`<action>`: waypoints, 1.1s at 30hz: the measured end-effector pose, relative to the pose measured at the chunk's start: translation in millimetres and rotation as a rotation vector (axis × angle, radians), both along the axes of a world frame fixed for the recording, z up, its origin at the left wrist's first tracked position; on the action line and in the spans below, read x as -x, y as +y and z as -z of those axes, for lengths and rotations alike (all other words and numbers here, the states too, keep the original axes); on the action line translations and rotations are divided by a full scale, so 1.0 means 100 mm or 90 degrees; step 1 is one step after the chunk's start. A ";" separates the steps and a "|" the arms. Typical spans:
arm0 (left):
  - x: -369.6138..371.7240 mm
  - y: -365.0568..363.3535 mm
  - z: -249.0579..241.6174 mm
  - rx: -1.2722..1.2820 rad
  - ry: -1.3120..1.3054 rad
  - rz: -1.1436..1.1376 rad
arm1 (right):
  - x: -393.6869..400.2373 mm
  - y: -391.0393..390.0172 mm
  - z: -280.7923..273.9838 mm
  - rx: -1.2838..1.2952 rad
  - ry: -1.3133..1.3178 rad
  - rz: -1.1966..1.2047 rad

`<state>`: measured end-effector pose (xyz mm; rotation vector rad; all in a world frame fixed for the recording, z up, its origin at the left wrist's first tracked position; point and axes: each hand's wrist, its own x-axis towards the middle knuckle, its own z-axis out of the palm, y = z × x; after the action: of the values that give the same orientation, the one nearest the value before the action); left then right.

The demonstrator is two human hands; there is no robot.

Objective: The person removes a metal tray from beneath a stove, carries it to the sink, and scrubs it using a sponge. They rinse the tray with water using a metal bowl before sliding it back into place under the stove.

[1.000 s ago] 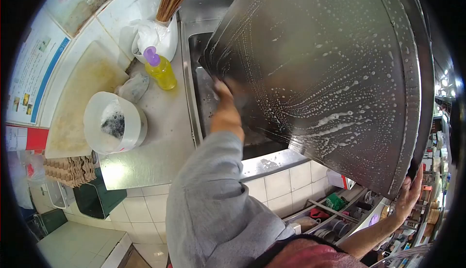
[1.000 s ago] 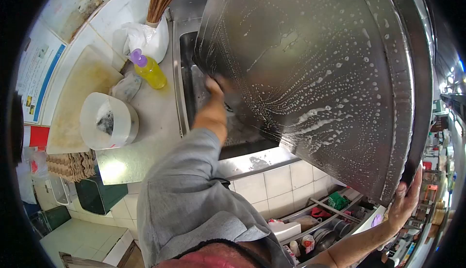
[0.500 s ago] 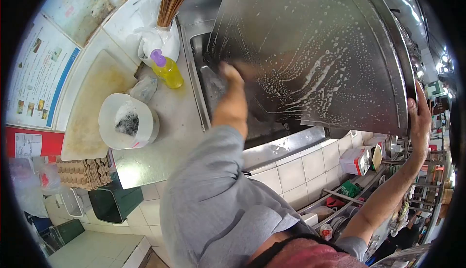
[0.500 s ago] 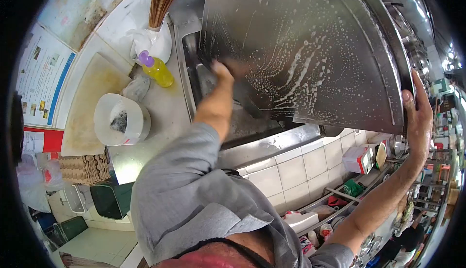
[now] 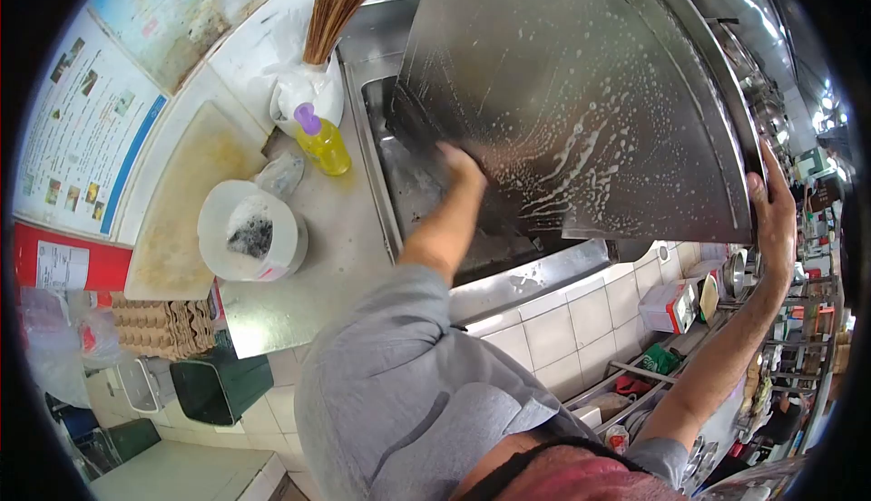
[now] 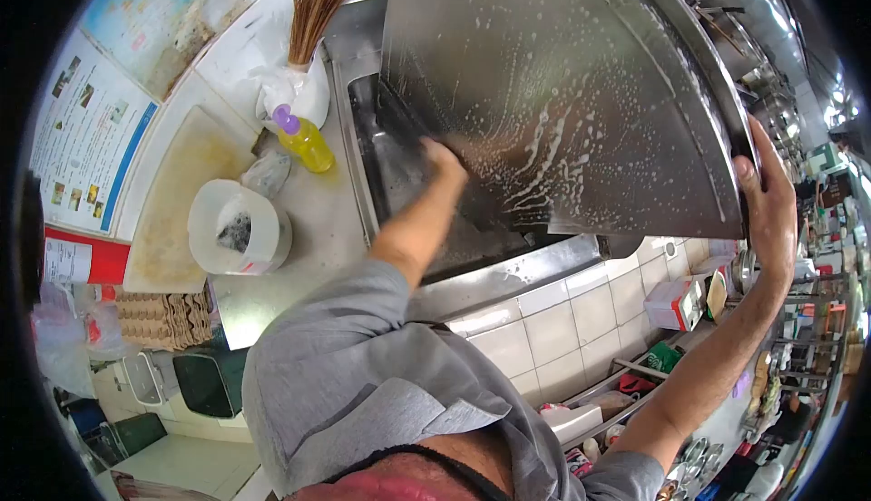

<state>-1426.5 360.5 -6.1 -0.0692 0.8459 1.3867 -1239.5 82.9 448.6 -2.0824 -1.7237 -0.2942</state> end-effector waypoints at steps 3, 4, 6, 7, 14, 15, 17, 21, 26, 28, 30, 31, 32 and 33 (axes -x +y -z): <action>0.57 1.29 -0.30 -0.276 0.242 -0.212 | 0.00 -0.07 0.04 -0.003 0.023 0.043; 0.68 1.41 -0.37 -0.297 0.356 -0.157 | 0.05 -0.05 0.02 -0.006 0.027 0.020; 0.44 1.00 -0.35 -0.262 0.315 -0.134 | 0.07 0.01 0.03 -0.008 0.060 0.023; 0.23 0.61 -0.35 -0.223 0.268 -0.116 | 0.08 0.06 0.01 -0.008 0.086 0.022; -0.06 -1.08 -1.72 -0.993 0.948 -0.145 | 0.14 0.23 -0.05 0.008 0.125 0.007; -0.03 -0.77 -1.95 -0.923 0.886 -0.194 | 0.13 0.23 -0.04 -0.003 0.084 0.017; 0.24 -0.02 -2.39 -0.883 0.805 -0.315 | 0.12 0.22 -0.03 -0.011 0.065 0.028; 0.38 1.22 -1.08 -0.309 0.532 -0.259 | 0.23 0.22 -0.10 0.024 0.134 0.034; -0.28 -0.50 0.66 -0.087 -0.235 0.134 | 0.47 0.22 -0.15 0.012 0.097 0.025; -0.60 -1.05 0.30 0.044 0.176 0.152 | 0.46 0.21 -0.15 0.010 0.140 0.014; -0.63 -1.23 -0.43 -0.096 0.468 0.058 | 0.43 0.18 -0.13 -0.003 0.134 0.003; -0.58 -1.28 -0.88 -0.205 0.603 -0.023 | 0.41 0.14 -0.12 -0.009 0.114 0.012; -0.45 -1.20 -1.26 -0.311 0.662 -0.057 | 0.42 0.10 -0.10 -0.013 0.097 0.021; -0.26 -1.03 -1.60 -0.416 0.720 -0.090 | 0.46 0.06 -0.08 -0.015 0.102 0.020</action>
<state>-1400.2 257.2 154.3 1.2775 1.2402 1.7575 -1285.1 88.7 456.9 -2.0581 -1.5888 -0.1514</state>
